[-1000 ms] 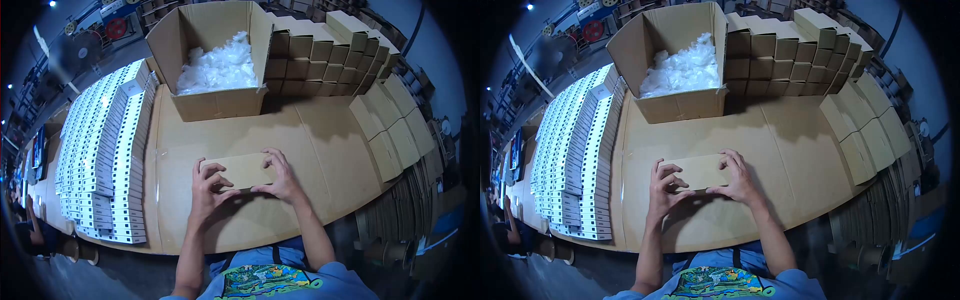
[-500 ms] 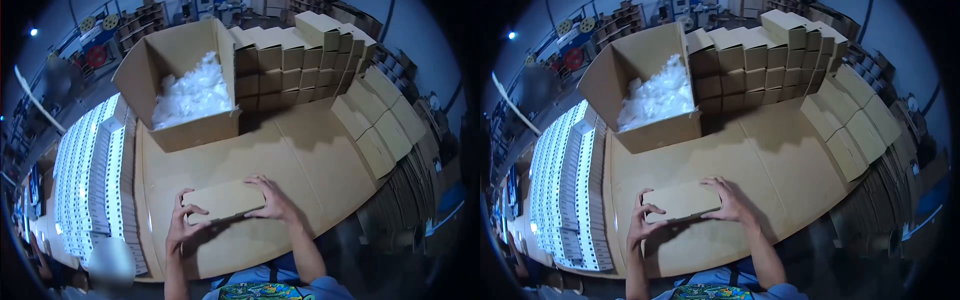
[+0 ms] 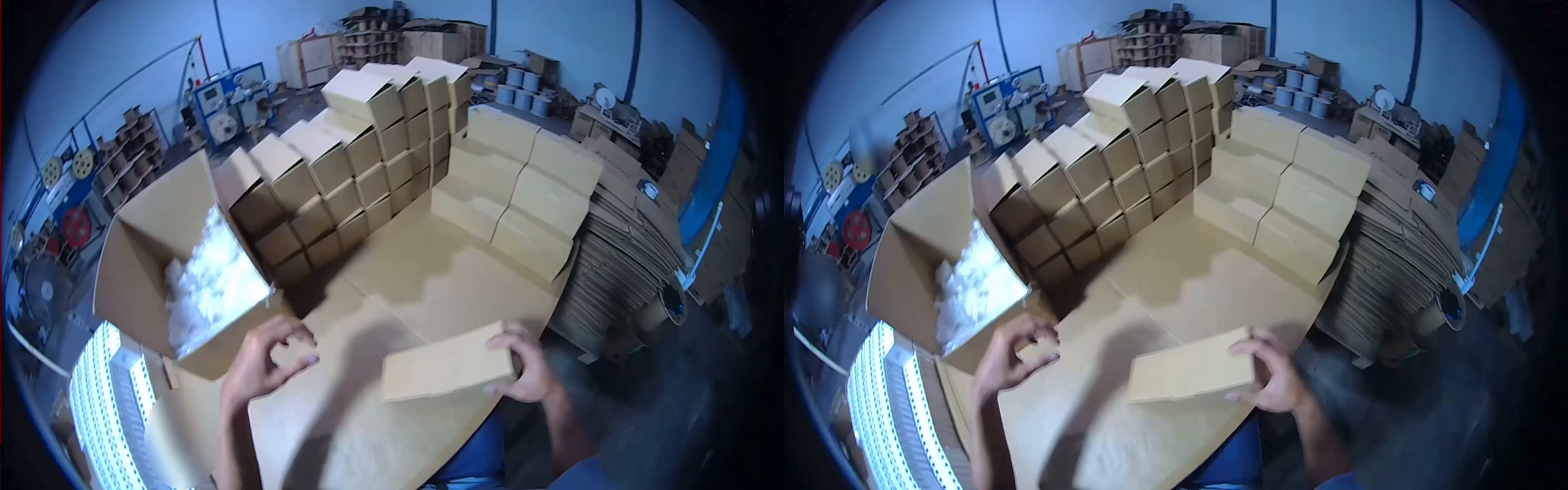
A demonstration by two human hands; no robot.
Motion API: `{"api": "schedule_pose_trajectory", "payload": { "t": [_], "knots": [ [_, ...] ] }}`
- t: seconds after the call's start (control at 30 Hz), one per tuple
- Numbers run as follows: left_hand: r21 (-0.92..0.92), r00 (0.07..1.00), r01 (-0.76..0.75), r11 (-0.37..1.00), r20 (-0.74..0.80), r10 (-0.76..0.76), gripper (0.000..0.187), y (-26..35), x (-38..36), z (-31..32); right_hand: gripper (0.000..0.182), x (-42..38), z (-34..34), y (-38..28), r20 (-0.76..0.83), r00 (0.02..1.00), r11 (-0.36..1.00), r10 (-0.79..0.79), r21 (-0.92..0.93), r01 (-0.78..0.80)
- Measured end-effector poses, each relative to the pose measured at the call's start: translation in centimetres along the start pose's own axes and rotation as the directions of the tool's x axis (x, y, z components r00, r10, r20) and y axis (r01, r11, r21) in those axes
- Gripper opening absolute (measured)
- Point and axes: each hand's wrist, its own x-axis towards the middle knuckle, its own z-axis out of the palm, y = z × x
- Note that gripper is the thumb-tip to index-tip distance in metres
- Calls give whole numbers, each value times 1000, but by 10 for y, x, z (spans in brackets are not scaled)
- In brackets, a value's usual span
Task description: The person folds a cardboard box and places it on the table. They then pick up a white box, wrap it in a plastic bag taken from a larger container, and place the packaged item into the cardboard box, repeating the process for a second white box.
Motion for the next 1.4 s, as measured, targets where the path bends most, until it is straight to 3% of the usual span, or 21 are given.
{"api": "schedule_pose_trajectory", "payload": {
  "t": [0.1, 0.17, 0.23, 0.27, 0.3, 0.37, 0.47, 0.5, 0.53, 0.63, 0.77, 0.8, 0.9, 0.93, 0.97, 1.03, 1.13, 1.17, 1.23, 1.4],
  "knots": [
    [32, 999, -38, 999, 5, 38, 25, 29, 94, -24, 69, 45, -70, 3, -163, 984, 962, -77, -271, 31],
    [207, 959, -233, 950, -115, 260, 27, 26, 162, -30, 68, 78, -109, 24, -306, 948, 963, -85, -268, 0],
    [415, 946, -171, 894, -185, 267, 36, 9, 232, -32, 70, 114, -141, 61, -471, 868, 962, -155, -270, 26],
    [493, 917, -191, 849, -219, 334, 42, -5, 270, -34, 68, 135, -155, 77, -517, 825, 940, -227, -339, 46],
    [567, 882, -202, 799, -250, 399, 49, -20, 309, -36, 67, 156, -164, 90, -594, 782, 965, -188, -261, 33],
    [498, 881, -99, 862, -359, 308, 57, -37, 378, -44, 65, 201, -176, 116, -722, 685, 995, -97, -96, 39],
    [484, 847, 32, 875, -478, 233, 68, -45, 443, -48, 62, 259, -192, 156, -729, 600, 926, -329, -373, 55],
    [488, 833, 69, 870, -509, 219, 70, -41, 455, -47, 62, 273, -193, 164, -726, 598, 925, -340, -372, 76],
    [488, 866, 174, 855, -489, 103, 74, -34, 467, -48, 62, 286, -193, 171, -706, 598, 905, -380, -417, 84],
    [496, 869, 98, 863, -464, 169, 75, -35, 493, -50, 63, 316, -188, 199, -704, 582, 889, -407, -451, 76],
    [492, 920, 112, 863, -379, 96, 73, -34, 505, -49, 65, 335, -184, 231, -745, 576, 923, -337, -382, 46],
    [542, 901, 43, 839, -383, 202, 68, -66, 524, -51, 65, 337, -183, 235, -754, 569, 930, -329, -365, 54],
    [616, 899, 35, 787, -363, 244, 59, -68, 514, -55, 79, 340, -181, 246, -766, 603, 959, -225, -283, -2],
    [633, 922, 92, 769, -346, 174, 63, -51, 506, -54, 83, 342, -183, 252, -767, 609, 969, -200, -247, 7],
    [734, 872, 38, 678, -356, 337, 57, -53, 505, -51, 87, 342, -184, 257, -770, 614, 977, -175, -211, 14],
    [730, 921, 96, 677, -323, 218, 51, -31, 501, -52, 96, 338, -185, 265, -760, 640, 973, -113, -214, -82],
    [773, 848, 90, 628, -390, 359, 43, -30, 508, -56, 100, 334, -185, 257, -760, 650, 972, -31, -173, -156],
    [750, 872, 106, 653, -386, 302, 33, -28, 510, -63, 101, 329, -185, 252, -756, 654, 960, 8, -178, -218],
    [715, 802, 85, 694, -463, 378, 25, -15, 497, -70, 103, 324, -182, 247, -747, 664, 938, 35, -206, -280],
    [522, 759, 117, 845, -596, 263, 24, -3, 498, -108, 107, 324, -177, 247, -740, 670, 923, 61, -214, -320]
  ]
}}
